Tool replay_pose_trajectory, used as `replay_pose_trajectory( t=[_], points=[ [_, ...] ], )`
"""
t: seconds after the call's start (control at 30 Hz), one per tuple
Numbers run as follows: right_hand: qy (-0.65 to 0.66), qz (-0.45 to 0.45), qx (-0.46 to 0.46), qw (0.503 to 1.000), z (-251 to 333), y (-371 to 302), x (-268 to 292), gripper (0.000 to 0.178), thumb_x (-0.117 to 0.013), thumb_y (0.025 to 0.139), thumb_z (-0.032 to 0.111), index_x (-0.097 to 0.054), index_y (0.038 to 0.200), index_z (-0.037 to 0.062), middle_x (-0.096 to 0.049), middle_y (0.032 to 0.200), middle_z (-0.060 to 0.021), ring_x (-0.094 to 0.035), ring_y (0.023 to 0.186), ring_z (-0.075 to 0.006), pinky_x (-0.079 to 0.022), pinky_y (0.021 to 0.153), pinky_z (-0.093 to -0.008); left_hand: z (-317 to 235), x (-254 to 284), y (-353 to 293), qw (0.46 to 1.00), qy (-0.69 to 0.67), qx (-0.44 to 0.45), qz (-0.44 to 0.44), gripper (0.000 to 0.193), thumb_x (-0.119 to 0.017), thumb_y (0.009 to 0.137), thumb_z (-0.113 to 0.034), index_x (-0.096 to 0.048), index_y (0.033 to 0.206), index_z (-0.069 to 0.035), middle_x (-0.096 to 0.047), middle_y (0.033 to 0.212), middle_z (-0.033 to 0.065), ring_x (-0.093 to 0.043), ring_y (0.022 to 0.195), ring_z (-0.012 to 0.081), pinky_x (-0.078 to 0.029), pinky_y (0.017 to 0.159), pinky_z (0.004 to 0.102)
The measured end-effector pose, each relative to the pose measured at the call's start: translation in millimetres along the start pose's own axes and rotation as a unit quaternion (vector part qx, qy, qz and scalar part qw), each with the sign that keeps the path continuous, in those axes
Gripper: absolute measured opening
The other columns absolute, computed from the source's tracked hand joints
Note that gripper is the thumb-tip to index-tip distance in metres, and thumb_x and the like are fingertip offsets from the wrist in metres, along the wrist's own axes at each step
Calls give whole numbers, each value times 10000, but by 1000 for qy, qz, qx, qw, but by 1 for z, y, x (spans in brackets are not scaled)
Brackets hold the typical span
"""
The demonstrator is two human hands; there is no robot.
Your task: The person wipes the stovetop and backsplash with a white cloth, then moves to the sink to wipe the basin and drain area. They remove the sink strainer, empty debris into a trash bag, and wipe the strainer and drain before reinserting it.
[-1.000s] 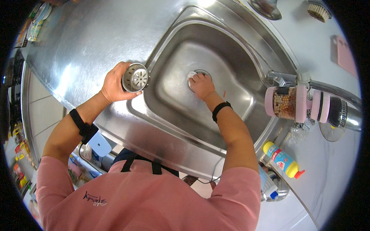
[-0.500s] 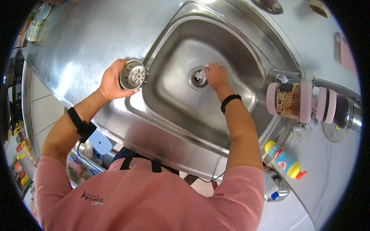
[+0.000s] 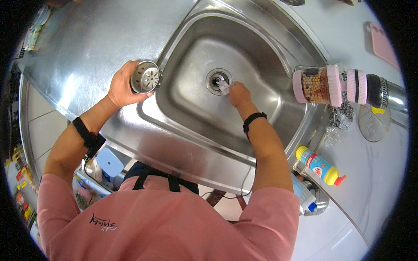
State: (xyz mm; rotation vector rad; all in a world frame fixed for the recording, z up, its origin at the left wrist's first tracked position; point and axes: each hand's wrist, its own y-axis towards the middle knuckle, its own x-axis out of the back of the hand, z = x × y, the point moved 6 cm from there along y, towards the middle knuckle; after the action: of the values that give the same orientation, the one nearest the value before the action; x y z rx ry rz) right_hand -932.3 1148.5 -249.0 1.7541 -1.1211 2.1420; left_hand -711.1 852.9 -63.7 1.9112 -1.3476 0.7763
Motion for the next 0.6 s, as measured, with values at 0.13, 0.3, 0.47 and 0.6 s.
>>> replay_pose_trajectory(
  t=[0.13, 0.3, 0.47, 0.6],
  points=[
    [93, 56, -78, 991, 18, -4, -28, 210, -557, 811, 158, -701, 855, 12, -665, 958, -208, -644, 902, -372, -522, 805, -462, 0, 0, 0, 1000, -6, 7, 2, 787, -809, 603, -489, -544, 1145, 16, -612, 1005, 171, -641, 895, 332, -532, 776, 383],
    [174, -31, -89, 980, 43, 3, -30, 249, -571, 778, 213, -706, 783, 4, -661, 810, -226, -643, 778, -397, -521, 739, -471, 1, 0, 0, 1000, -15, 4, -5, 795, -812, 598, -492, -545, 1147, 17, -610, 1008, 170, -642, 894, 337, -530, 778, 386],
    [289, -63, -112, 949, 56, 18, -25, 246, -583, 763, 192, -692, 732, -26, -638, 743, -251, -633, 727, -420, -507, 683, -470, 3, -2, -1, 1000, -20, 4, 0, 799, -813, 595, -495, -545, 1147, 15, -607, 1011, 167, -641, 893, 339, -529, 772, 388],
    [305, -100, -95, 942, 63, 44, -26, 231, -592, 750, 183, -692, 722, -24, -633, 734, -254, -628, 701, -414, -500, 648, -467, 3, -2, -1, 1000, -18, 12, 6, 801, -814, 594, -497, -545, 1149, 14, -608, 1013, 167, -642, 889, 337, -528, 770, 384]
  ],
)
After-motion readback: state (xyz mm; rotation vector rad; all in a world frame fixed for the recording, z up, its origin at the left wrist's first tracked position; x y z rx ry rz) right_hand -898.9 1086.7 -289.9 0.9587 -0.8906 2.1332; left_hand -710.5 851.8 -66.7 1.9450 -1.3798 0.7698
